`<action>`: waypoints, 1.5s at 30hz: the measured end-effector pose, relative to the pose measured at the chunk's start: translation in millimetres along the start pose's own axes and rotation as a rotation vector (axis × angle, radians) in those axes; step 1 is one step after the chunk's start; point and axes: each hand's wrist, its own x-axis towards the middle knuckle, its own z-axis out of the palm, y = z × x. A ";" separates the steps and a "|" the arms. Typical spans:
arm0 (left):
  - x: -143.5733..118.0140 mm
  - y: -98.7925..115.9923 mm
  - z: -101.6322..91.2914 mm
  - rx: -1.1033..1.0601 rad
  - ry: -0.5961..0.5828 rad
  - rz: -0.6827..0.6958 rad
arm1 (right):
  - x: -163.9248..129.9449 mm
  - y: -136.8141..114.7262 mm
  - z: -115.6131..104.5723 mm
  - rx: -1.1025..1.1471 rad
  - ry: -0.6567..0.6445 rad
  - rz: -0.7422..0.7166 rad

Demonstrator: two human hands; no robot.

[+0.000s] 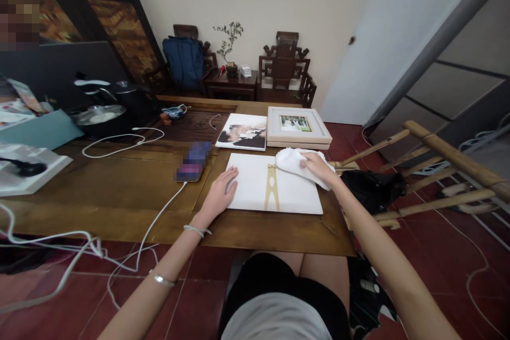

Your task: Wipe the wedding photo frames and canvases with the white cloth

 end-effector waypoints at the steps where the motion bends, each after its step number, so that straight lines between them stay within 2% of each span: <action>1: 0.0 -0.3 0.1 -0.002 -0.001 0.002 | 8.0 2.9 -0.1 -0.004 0.016 0.009; 3: 0.0 -0.7 0.2 -0.004 -0.002 0.005 | 15.5 6.0 1.0 -0.015 0.035 0.015; 6: -0.3 -0.8 0.4 -0.003 -0.003 0.002 | 4.7 3.2 5.9 -0.045 0.046 0.006; 10: -0.5 -0.3 0.4 -0.006 -0.003 0.003 | -43.9 -13.1 17.4 -0.098 0.020 -0.018; 14: -0.2 1.0 0.0 -0.002 -0.007 0.001 | -107.6 -34.5 24.2 -0.158 -0.084 -0.027; 17: 0.0 1.5 -0.2 0.001 -0.007 -0.004 | -142.8 -43.6 18.6 -0.152 -0.183 0.016; 19: -0.1 1.4 -0.1 -0.001 -0.004 -0.004 | -152.1 -43.1 10.2 -0.105 -0.239 0.036; 22: -0.4 0.8 -0.1 -0.002 -0.005 0.001 | -140.7 -34.5 -2.0 -0.023 -0.259 0.040; 25: -0.5 0.0 0.3 0.002 -0.002 -0.002 | -106.1 -24.9 -3.7 0.023 -0.174 0.037; 31: -0.5 -2.8 1.6 -0.006 -0.004 0.004 | -23.4 -29.2 23.0 0.012 0.047 0.097; 35: -0.3 -2.8 1.2 -0.017 -0.007 0.001 | 3.7 -49.2 41.1 0.009 0.058 0.069; 37: -0.3 -2.3 1.0 -0.021 -0.009 0.000 | -0.3 -61.1 49.3 0.002 0.023 0.017; 39: -0.4 -2.0 0.9 -0.021 -0.008 0.000 | -17.4 -72.7 56.8 -0.007 -0.017 -0.027; 45: -0.5 -0.5 0.3 -0.007 -0.007 0.000 | -105.6 -101.0 62.3 -0.024 -0.184 -0.262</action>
